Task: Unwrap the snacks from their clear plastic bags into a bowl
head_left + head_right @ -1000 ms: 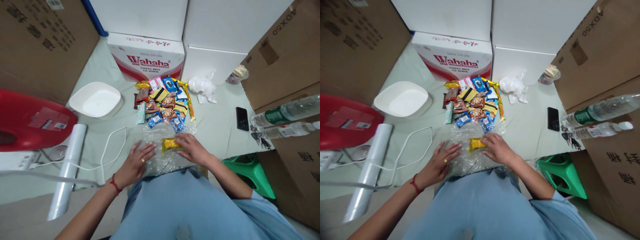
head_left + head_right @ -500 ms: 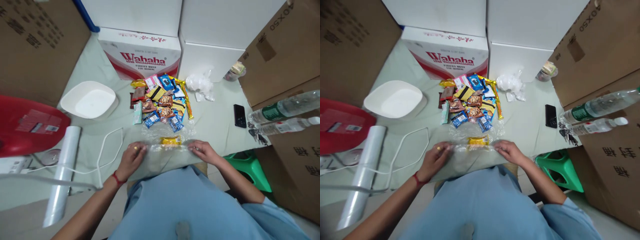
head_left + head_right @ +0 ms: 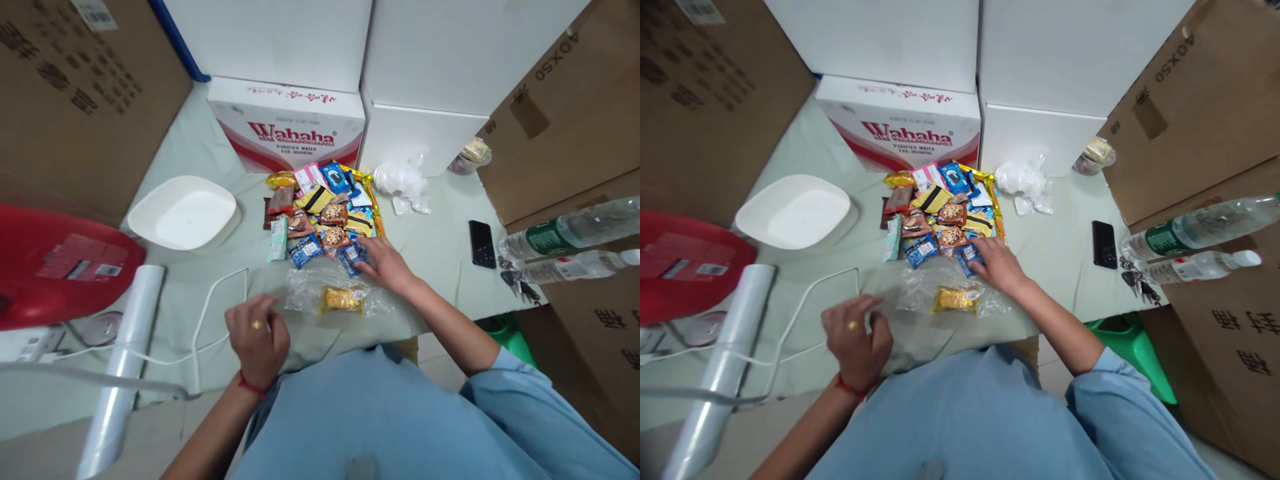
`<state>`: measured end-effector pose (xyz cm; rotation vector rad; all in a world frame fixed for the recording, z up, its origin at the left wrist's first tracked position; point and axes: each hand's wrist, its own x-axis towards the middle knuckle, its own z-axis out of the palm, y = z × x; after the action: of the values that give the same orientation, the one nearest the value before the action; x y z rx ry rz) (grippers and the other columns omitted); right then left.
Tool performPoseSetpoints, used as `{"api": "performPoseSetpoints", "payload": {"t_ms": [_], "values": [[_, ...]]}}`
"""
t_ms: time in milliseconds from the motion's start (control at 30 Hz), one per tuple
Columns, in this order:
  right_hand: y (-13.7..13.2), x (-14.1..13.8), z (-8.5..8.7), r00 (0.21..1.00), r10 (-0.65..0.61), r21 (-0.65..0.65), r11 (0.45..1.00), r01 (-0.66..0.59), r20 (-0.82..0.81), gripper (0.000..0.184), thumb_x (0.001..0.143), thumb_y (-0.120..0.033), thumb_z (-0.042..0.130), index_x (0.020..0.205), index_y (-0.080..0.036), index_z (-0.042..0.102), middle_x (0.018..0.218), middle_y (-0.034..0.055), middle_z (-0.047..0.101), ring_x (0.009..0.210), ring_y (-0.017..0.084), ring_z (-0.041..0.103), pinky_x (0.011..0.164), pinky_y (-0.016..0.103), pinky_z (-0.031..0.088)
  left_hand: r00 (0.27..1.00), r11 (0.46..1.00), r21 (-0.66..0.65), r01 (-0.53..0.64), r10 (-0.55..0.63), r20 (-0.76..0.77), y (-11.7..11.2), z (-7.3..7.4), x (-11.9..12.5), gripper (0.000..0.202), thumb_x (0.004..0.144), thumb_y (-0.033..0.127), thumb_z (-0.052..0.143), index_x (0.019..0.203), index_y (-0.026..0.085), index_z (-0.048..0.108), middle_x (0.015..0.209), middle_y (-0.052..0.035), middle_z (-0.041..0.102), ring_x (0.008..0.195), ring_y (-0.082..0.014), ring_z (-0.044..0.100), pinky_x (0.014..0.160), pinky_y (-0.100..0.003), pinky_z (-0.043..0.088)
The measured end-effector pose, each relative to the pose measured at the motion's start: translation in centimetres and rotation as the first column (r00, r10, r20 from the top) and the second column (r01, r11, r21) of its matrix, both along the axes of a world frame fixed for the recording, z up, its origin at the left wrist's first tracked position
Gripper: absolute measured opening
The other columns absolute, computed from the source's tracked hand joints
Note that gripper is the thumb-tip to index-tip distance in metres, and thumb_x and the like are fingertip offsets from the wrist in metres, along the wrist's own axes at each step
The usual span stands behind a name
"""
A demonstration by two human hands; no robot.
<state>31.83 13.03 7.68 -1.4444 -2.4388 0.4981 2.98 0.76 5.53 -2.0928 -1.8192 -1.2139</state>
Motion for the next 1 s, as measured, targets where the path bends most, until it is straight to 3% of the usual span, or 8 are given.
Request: {"api": "performPoseSetpoints", "payload": {"t_ms": [167, 300, 400, 633, 700, 800, 900, 1000], "values": [[2.0, -3.9, -1.3, 0.993, -0.022, -0.047, 0.999, 0.028, 0.118, 0.068, 0.090, -0.026, 0.073, 0.151, -0.010, 0.048, 0.128, 0.0187, 0.066, 0.122, 0.033, 0.050, 0.104, 0.043, 0.041, 0.864, 0.882, -0.113, 0.457, -0.470, -0.180, -0.2, -0.2, 3.6, 0.037, 0.092, 0.009, 0.052, 0.123, 0.024, 0.066, 0.110, -0.0053, 0.078, 0.086, -0.0210, 0.064, 0.075, -0.036, 0.045], [2.7, -3.9, -0.4, 0.995, 0.037, -0.134, 0.991, -0.024, 0.096, 0.027, 0.094, -0.016, 0.061, 0.118, -0.014, 0.072, 0.096, 0.0108, 0.071, 0.102, 0.026, 0.057, 0.093, 0.035, 0.042, 0.853, 0.879, -0.258, 0.400, -0.460, -0.246, 1.9, -1.9, 5.8, 0.034, 0.097, 0.017, 0.053, 0.126, 0.024, 0.069, 0.119, -0.0054, 0.078, 0.086, -0.0232, 0.066, 0.071, -0.038, 0.045], [1.4, -3.0, 1.1, 0.987, 0.161, -0.140, 0.977, -0.160, -0.002, 0.023, 0.100, -0.019, 0.053, 0.108, -0.015, 0.074, 0.095, 0.0087, 0.068, 0.090, 0.020, 0.058, 0.081, 0.029, 0.041, 0.865, 0.875, -0.301, 0.379, -0.451, -0.219, 2.5, -2.8, 6.3, 0.033, 0.099, 0.018, 0.052, 0.126, 0.023, 0.070, 0.121, -0.0077, 0.077, 0.090, -0.0223, 0.068, 0.072, -0.037, 0.047], [-6.4, -2.7, -0.5, 0.924, 0.381, -0.189, 0.911, -0.368, 0.040, 0.043, 0.107, -0.025, 0.046, 0.148, -0.024, 0.054, 0.104, 0.0072, 0.063, 0.094, 0.021, 0.054, 0.081, 0.029, 0.041, 0.881, 0.810, -0.349, 0.470, -0.454, 0.132, 1.9, -3.4, 4.5, 0.026, 0.097, 0.021, 0.050, 0.087, 0.022, 0.075, 0.095, -0.0084, 0.078, 0.090, -0.0210, 0.072, 0.081, -0.034, 0.056], [-7.7, -2.9, -1.7, 0.925, 0.372, -0.154, 0.922, -0.356, 0.084, 0.044, 0.108, -0.021, 0.041, 0.150, -0.028, 0.052, 0.104, 0.0072, 0.062, 0.097, 0.021, 0.052, 0.083, 0.031, 0.041, 0.863, 0.823, -0.306, 0.479, -0.378, 0.334, 1.3, -3.3, 3.0, 0.025, 0.098, 0.026, 0.050, 0.098, 0.023, 0.075, 0.112, -0.0078, 0.077, 0.105, -0.0209, 0.072, 0.093, -0.036, 0.057], [-8.7, -3.4, -2.6, 0.919, 0.362, -0.090, 0.932, -0.352, 0.153, 0.045, 0.107, -0.018, 0.043, 0.147, -0.033, 0.057, 0.100, 0.0065, 0.060, 0.094, 0.022, 0.050, 0.082, 0.032, 0.040, 0.857, 0.927, -0.337, 0.165, 0.034, 0.514, 0.9, -3.2, 1.1, 0.033, 0.103, 0.036, 0.041, 0.109, 0.022, 0.070, 0.122, -0.0100, 0.073, 0.119, -0.0225, 0.067, 0.106, -0.043, 0.052], [-9.0, -3.7, -2.5, 0.922, 0.345, -0.047, 0.938, -0.342, 0.176, 0.043, 0.106, -0.020, 0.047, 0.145, -0.036, 0.060, 0.097, 0.0063, 0.058, 0.092, 0.023, 0.048, 0.081, 0.033, 0.040, 0.851, 0.892, -0.439, -0.108, 0.311, 0.423, 1.5, -3.3, 0.8, 0.045, 0.105, 0.041, 0.030, 0.119, 0.018, 0.066, 0.131, -0.0167, 0.066, 0.130, -0.0281, 0.057, 0.114, -0.055, 0.042], [-9.0, -3.7, -2.3, 0.924, 0.336, -0.046, 0.942, -0.333, 0.180, 0.040, 0.106, -0.024, 0.050, 0.142, -0.037, 0.063, 0.094, 0.0059, 0.057, 0.090, 0.023, 0.047, 0.079, 0.033, 0.039, 0.926, 0.838, -0.528, -0.140, 0.299, 0.229, 2.2, -3.4, 1.9, 0.044, 0.098, 0.050, 0.048, 0.117, 0.015, 0.067, 0.150, -0.0237, 0.051, 0.145, -0.0396, 0.040, 0.116, -0.068, 0.032]]}}
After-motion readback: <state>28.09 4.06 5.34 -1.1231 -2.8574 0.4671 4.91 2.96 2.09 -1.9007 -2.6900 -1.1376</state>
